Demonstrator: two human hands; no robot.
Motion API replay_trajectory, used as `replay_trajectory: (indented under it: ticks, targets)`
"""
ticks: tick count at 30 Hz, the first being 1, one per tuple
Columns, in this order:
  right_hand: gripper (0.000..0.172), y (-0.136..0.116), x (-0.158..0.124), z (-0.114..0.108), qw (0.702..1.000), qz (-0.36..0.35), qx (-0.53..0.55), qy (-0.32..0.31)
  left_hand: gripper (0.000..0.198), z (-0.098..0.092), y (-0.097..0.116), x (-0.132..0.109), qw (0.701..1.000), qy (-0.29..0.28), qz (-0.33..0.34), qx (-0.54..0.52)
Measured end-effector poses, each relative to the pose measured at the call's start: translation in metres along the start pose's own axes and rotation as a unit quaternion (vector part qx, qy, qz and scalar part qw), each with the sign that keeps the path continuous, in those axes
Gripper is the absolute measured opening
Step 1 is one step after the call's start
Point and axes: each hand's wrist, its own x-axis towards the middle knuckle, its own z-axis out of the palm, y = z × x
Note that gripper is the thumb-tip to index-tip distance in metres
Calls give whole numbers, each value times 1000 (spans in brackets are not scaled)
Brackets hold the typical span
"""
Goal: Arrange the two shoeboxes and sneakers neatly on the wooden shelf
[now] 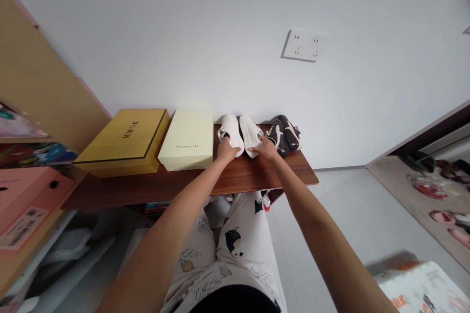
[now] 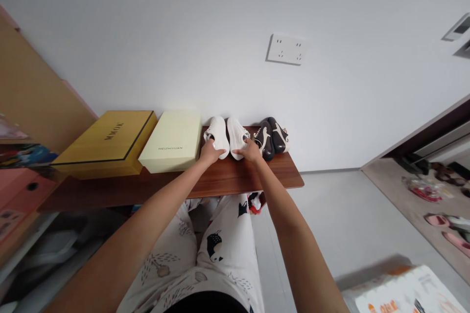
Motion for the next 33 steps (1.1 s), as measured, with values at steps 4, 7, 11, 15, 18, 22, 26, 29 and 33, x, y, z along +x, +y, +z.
replay_trajectory:
  ticks: [4,7,11,15,18,22,26,29,33]
  targets:
    - [65,-17,0,2,994,-40,-102,-16,47,4,14,-2,974,-23,83,212]
    - [60,-33,-3,9,982,-62,-175,-28,44,12,22,-7,943,-44,128,303]
    - [51,-46,-9,17,956,-76,-281,-44,30,20,26,-16,900,-39,153,405]
    - [45,-46,-16,21,920,-104,-373,-69,30,16,24,-18,855,-41,157,493]
    - [43,-44,-16,25,906,-120,-400,-74,31,12,20,-15,836,-47,154,524]
    - [43,-45,-11,30,906,-130,-397,-71,33,9,17,-12,829,-42,162,534]
    - [43,-46,-13,34,914,-140,-376,-52,34,8,14,-14,833,-17,169,526]
    - [44,-35,-24,27,929,-187,-319,0,43,5,8,-26,849,28,198,489]
    - [45,5,-40,-6,941,-238,-211,119,59,16,-6,-53,870,13,332,365]
